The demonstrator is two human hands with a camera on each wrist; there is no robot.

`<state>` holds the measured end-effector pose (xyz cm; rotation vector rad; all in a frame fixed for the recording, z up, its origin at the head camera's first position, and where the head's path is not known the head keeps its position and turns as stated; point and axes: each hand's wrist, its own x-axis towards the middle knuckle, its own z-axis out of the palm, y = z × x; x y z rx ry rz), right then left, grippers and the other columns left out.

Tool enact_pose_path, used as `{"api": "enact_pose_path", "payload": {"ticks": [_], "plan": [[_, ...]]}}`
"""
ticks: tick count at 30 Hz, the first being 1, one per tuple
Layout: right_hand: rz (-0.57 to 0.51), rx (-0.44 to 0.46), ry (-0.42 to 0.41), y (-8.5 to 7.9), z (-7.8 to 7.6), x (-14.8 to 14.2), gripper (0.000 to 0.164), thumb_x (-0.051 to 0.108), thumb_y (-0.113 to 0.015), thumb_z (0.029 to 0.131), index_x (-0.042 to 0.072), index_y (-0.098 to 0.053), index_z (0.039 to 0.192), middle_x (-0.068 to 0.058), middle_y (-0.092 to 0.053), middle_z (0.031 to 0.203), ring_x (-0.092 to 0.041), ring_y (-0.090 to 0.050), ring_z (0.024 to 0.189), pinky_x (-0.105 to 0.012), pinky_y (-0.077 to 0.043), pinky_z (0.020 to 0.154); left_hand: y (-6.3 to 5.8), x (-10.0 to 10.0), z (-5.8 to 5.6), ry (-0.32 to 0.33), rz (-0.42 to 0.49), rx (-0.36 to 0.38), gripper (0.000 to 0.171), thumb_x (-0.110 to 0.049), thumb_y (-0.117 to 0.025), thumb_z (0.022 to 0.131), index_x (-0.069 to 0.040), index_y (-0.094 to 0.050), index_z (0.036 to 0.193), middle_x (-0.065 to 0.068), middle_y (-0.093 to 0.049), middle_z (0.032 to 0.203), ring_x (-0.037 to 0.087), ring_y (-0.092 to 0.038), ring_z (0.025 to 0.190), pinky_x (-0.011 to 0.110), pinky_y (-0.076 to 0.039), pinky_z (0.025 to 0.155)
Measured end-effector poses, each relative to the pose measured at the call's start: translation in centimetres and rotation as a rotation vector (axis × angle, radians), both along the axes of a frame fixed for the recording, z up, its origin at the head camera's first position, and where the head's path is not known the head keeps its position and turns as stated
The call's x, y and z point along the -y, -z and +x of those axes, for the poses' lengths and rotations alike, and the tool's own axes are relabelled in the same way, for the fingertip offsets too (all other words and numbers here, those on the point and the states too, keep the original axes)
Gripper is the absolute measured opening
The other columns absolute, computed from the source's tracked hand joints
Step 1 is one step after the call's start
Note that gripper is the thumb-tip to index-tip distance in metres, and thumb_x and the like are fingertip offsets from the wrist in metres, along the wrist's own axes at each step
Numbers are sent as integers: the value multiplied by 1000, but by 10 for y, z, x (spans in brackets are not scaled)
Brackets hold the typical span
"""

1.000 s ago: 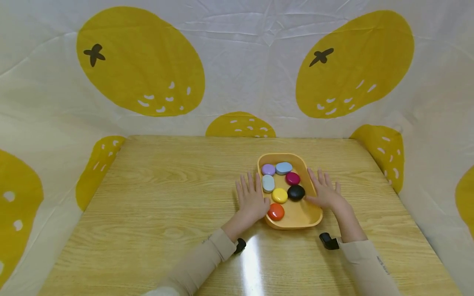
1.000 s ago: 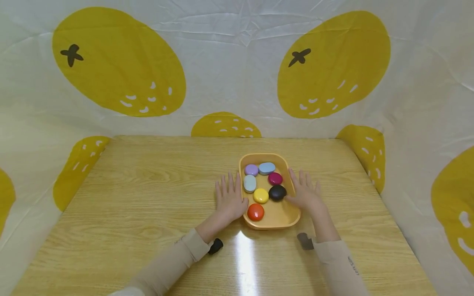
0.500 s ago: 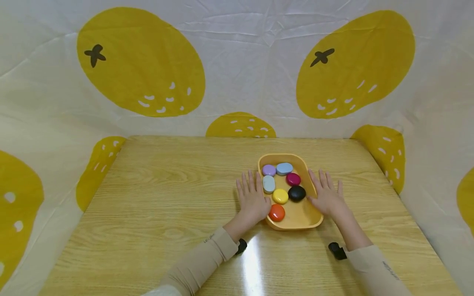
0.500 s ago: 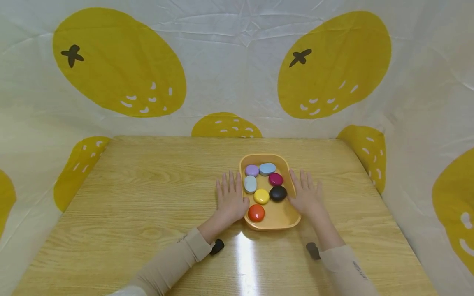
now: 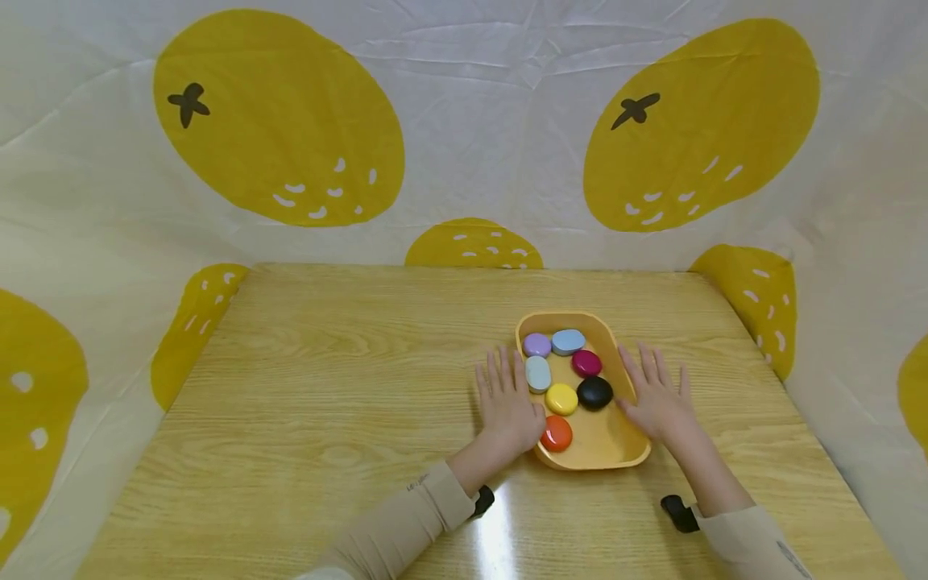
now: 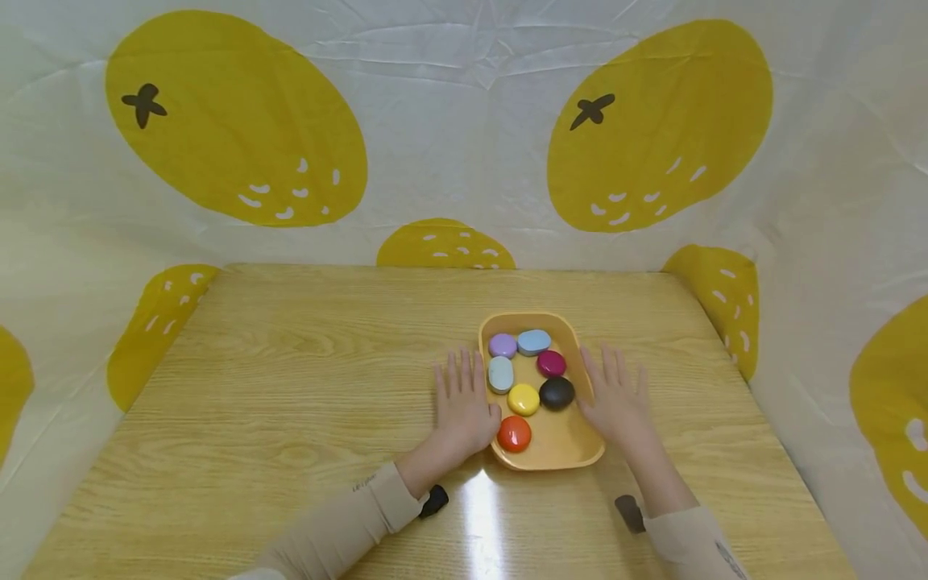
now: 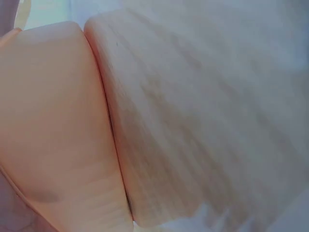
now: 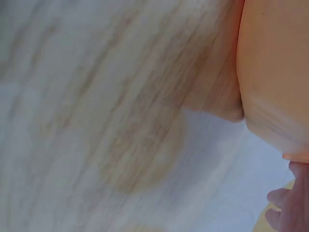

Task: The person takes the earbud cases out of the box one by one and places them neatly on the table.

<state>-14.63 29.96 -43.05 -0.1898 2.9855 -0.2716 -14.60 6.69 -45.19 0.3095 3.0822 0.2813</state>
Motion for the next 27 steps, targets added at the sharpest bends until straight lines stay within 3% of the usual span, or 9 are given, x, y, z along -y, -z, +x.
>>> {"api": "enact_pose_path", "payload": {"ticks": [14, 19, 23, 27], "plan": [[-9, -2, 31, 5, 10, -5, 81, 31, -52, 88, 22, 3, 148, -23, 3, 150, -44, 4, 135, -64, 15, 98, -2, -1, 9, 23, 13, -3, 76, -36, -43, 86, -5, -10, 146, 18, -7, 151, 36, -3, 138, 53, -4, 108], [-21, 8, 31, 5, 10, -5, 81, 31, -52, 89, 22, 3, 148, -23, 7, 149, -44, 6, 135, -63, 18, 97, -4, -2, 7, 37, -36, -28, 77, -40, -44, 86, -5, -12, 146, 17, -7, 151, 35, -3, 138, 53, -4, 108], [-28, 11, 30, 6, 10, -5, 81, 31, -51, 89, 23, 3, 148, -22, 8, 149, -43, 8, 135, -63, 18, 97, -8, -3, 4, 118, -97, -131, 77, -46, -49, 83, -10, -21, 146, 15, -19, 149, 35, -9, 138, 55, -9, 107], [-39, 12, 32, 7, 10, -6, 81, 30, -52, 89, 23, 3, 148, -22, 8, 150, -42, 11, 135, -62, 19, 97, -10, -8, -3, 297, -116, -270, 68, -45, -51, 82, -14, -34, 141, 8, -36, 141, 29, -27, 132, 53, -18, 106]]}}
